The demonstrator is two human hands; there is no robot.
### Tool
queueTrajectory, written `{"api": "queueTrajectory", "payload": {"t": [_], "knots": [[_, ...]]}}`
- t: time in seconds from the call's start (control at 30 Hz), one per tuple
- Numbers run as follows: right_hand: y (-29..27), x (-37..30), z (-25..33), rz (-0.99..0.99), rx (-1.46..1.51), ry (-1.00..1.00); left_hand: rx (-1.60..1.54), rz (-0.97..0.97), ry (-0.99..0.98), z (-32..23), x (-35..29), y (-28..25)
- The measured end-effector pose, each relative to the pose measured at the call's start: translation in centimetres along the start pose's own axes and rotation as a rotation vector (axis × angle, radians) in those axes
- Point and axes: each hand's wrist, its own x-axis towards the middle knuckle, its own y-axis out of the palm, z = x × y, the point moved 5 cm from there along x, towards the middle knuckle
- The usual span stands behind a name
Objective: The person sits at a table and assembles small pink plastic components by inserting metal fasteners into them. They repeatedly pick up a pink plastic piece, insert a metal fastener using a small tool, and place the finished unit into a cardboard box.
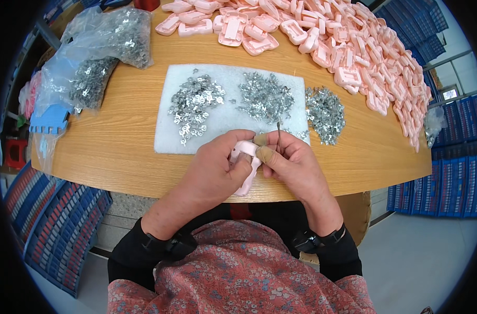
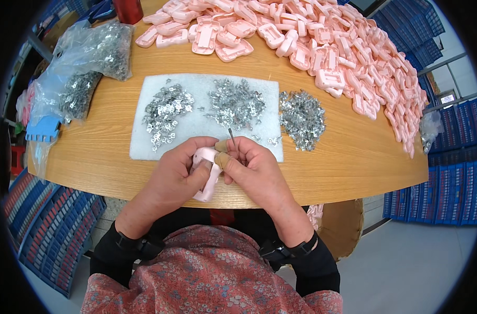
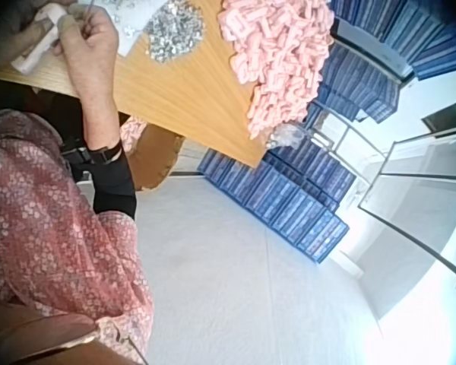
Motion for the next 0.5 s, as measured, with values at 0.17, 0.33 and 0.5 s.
{"api": "queueTrajectory", "payload": {"t": [0.17,0.33,0.5], "knots": [[-0.1,0.1,0.1,0.007,0.009,-0.052,0.289,-0.049,0.159,-0.7,-0.1,0.0],[0.3,-0.2,1.3,-0.065,0.071,-0.146,-0.469,0.096,-0.187,1.1,0.1,-0.2],[0.4,-0.2,1.1,0.002,-0.037,-0.234,-1.236,0.28,-0.338,1.4,-0.4,-0.3]]}}
